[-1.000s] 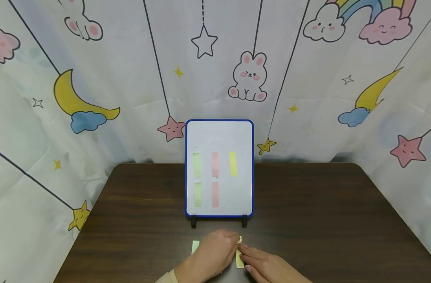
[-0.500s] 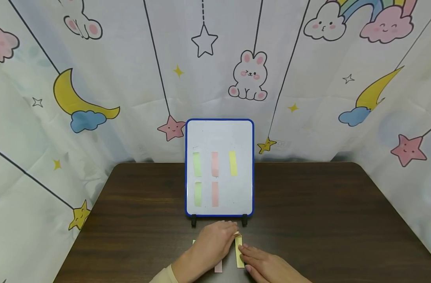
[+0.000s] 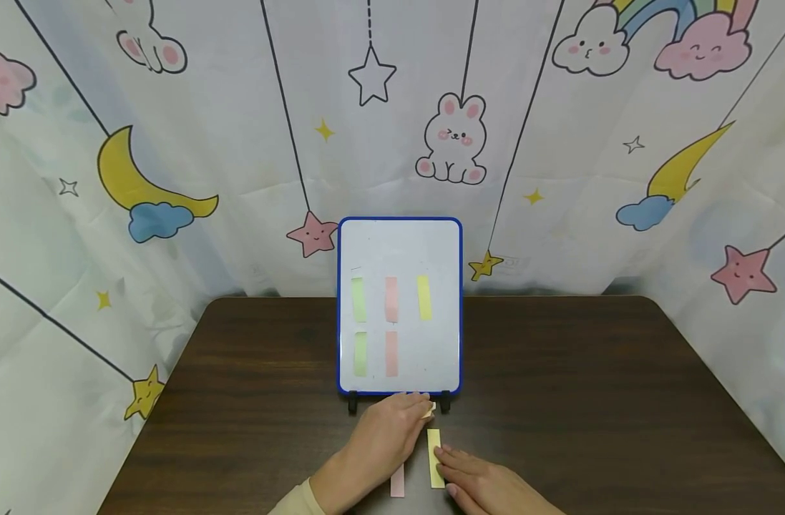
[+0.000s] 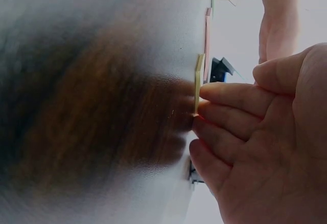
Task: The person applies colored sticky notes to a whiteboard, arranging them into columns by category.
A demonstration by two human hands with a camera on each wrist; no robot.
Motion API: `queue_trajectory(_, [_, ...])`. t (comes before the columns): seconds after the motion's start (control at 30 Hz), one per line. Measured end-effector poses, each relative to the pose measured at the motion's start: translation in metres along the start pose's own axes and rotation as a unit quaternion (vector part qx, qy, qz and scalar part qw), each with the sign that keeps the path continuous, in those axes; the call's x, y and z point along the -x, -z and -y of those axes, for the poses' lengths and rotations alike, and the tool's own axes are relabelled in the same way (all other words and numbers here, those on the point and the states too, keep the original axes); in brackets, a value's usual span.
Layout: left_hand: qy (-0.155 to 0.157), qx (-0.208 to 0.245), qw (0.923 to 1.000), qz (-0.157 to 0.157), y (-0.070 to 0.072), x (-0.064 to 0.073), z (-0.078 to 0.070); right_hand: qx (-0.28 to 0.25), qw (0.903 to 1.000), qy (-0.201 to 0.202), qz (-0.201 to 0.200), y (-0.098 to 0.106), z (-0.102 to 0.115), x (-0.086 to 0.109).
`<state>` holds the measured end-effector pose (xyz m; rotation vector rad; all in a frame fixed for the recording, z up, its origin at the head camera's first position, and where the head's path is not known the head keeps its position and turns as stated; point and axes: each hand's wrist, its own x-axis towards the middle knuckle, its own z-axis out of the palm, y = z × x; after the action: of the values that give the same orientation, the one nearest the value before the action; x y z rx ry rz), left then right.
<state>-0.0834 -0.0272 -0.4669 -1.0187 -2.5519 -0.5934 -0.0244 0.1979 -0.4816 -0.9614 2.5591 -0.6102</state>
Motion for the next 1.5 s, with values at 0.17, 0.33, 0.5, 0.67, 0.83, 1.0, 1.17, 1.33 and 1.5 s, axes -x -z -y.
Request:
queue_trajectory(0.17, [-0.008, -0.005, 0.9998, -0.015, 0.001, 0.000, 0.002, 0.005, 1.0000, 0.000, 0.002, 0.000, 0.000, 0.002])
queue_trajectory(0.33, [-0.023, -0.024, 0.9989, -0.034, 0.003, -0.003, 0.005, 0.000, 1.0000, -0.004, 0.006, 0.000, 0.000, 0.002])
queue_trajectory(0.5, [-0.031, -0.044, 0.9982, -0.027, 0.005, -0.009, 0.011, -0.013, 0.9997, -0.017, 0.015, 0.001, 0.001, 0.002])
queue_trajectory(0.67, [-0.037, -0.062, 0.9970, -0.028, 0.009, -0.017, 0.015, -0.009, 0.9999, -0.011, 0.006, 0.001, 0.001, 0.004])
queue_trajectory(0.83, [-0.045, -0.090, 0.9933, -0.057, 0.009, -0.027, 0.019, -0.023, 0.9992, -0.026, 0.018, 0.002, 0.003, 0.004])
queue_trajectory(1.0, [-0.039, -0.114, 0.9895, -0.080, 0.010, -0.035, 0.023, -0.020, 0.9992, -0.028, 0.018, 0.000, 0.002, 0.003])
queue_trajectory(1.17, [-0.036, -0.121, 0.9876, -0.094, 0.011, -0.040, 0.028, -0.029, 0.9993, -0.020, 0.011, -0.001, 0.001, 0.004])
queue_trajectory(1.33, [-0.044, -0.114, 0.9856, -0.117, 0.010, -0.044, 0.034, -0.033, 0.9990, -0.026, 0.014, 0.000, 0.002, 0.002])
queue_trajectory(1.5, [-0.048, -0.117, 0.9833, -0.131, 0.010, -0.050, 0.037, -0.027, 0.9993, -0.026, 0.009, 0.001, 0.002, 0.002])
